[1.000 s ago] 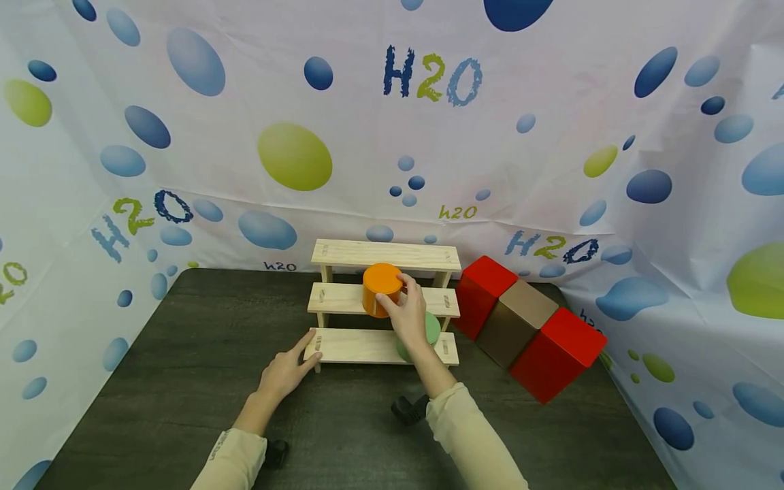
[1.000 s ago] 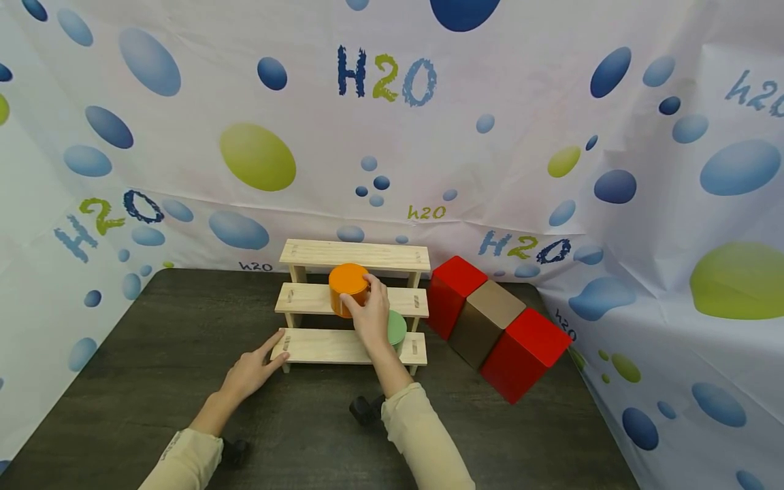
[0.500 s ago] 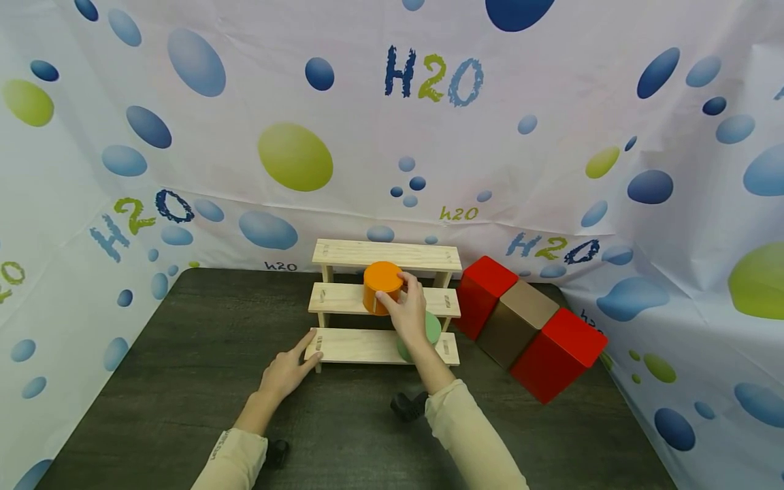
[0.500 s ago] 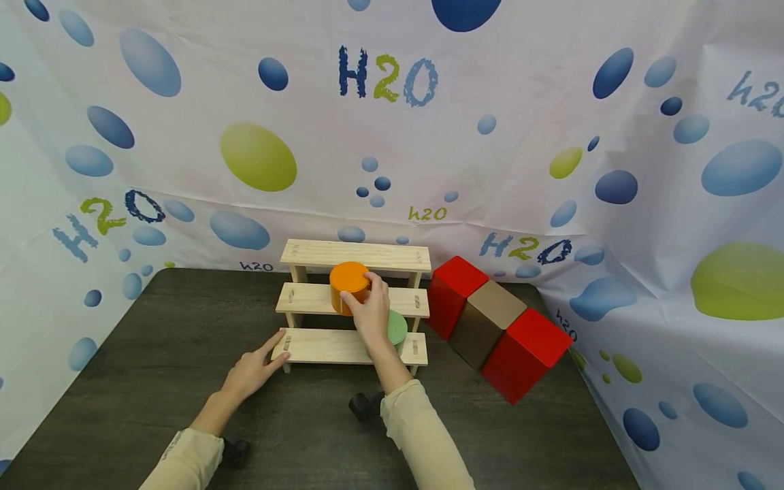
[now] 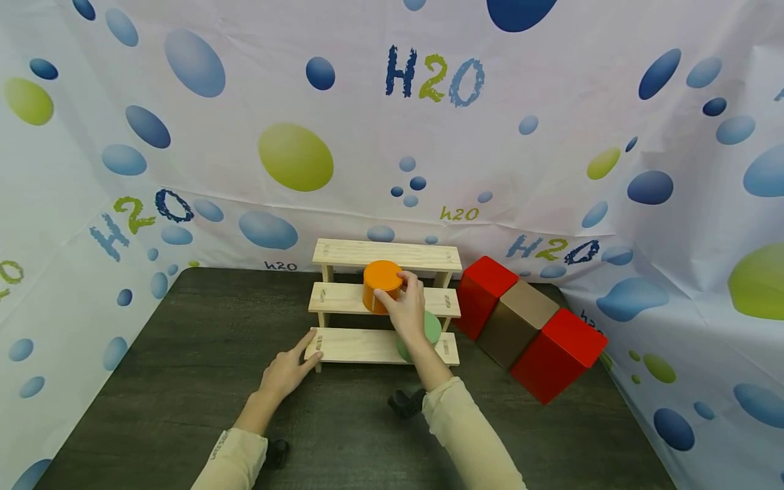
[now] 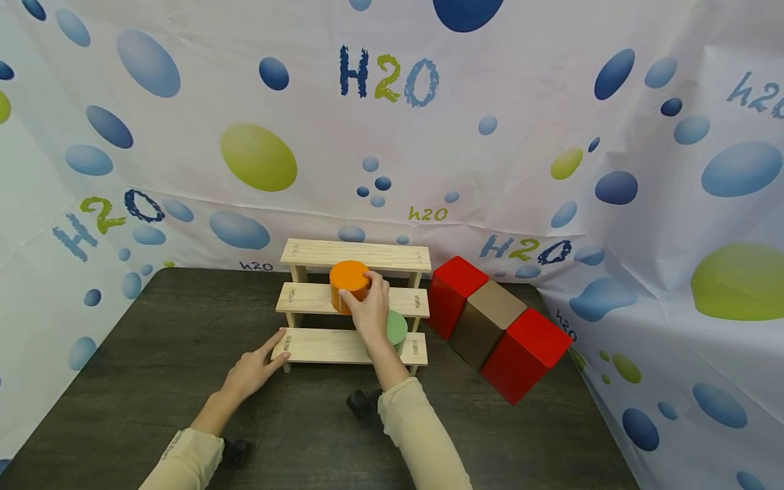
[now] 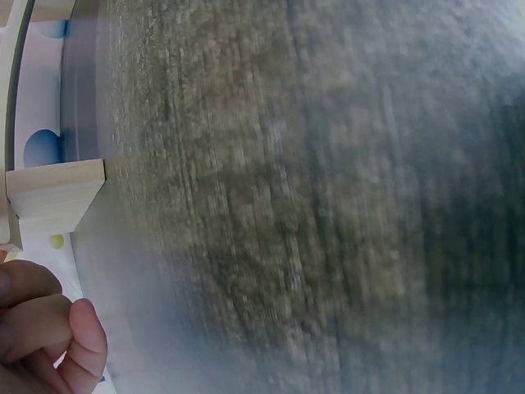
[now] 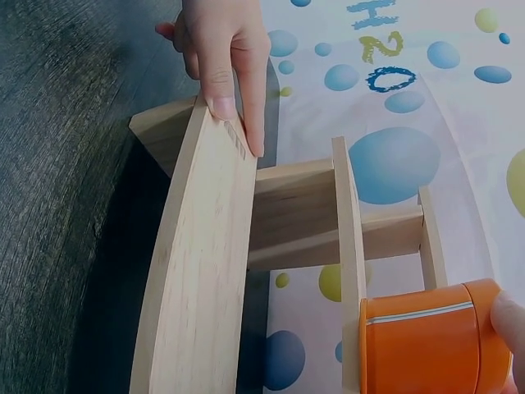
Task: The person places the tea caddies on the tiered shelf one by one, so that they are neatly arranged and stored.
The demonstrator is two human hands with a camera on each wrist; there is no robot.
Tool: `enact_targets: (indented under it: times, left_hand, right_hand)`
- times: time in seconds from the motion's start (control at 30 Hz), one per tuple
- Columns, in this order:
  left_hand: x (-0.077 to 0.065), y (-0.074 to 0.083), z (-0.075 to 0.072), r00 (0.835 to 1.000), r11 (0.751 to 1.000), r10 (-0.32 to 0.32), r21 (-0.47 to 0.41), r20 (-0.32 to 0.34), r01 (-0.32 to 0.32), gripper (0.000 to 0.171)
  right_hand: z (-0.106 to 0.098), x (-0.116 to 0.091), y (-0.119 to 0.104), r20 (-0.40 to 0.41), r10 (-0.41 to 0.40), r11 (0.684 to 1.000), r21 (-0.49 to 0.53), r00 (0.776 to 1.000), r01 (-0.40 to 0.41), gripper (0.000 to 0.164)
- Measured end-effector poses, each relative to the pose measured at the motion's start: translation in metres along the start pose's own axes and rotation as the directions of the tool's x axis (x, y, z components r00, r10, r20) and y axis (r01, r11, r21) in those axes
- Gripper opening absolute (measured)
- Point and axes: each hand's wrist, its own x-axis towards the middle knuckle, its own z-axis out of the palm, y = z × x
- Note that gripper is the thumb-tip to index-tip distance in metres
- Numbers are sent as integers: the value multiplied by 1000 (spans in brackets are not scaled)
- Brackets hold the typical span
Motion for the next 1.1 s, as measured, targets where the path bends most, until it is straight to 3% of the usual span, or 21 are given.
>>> enact_targets:
  times: [0.5,0.83,1.1]
  left_hand:
    - [1,0,2,1000,1000,9,1,-6,-9,68]
    - [2,-1,3,1000,1000,10,0,-9,-10,66]
    - [2,-2,1,1000,1000,13,-2,-4,-13,67]
  right_hand:
    - [-1,0,-1,15,15,1000,-7,1000,-15,51]
    - [-14,-2,0,27,-32,999,4,999,31,54]
    - [-30,-1,-1,38,30,998,45,999,-31,54]
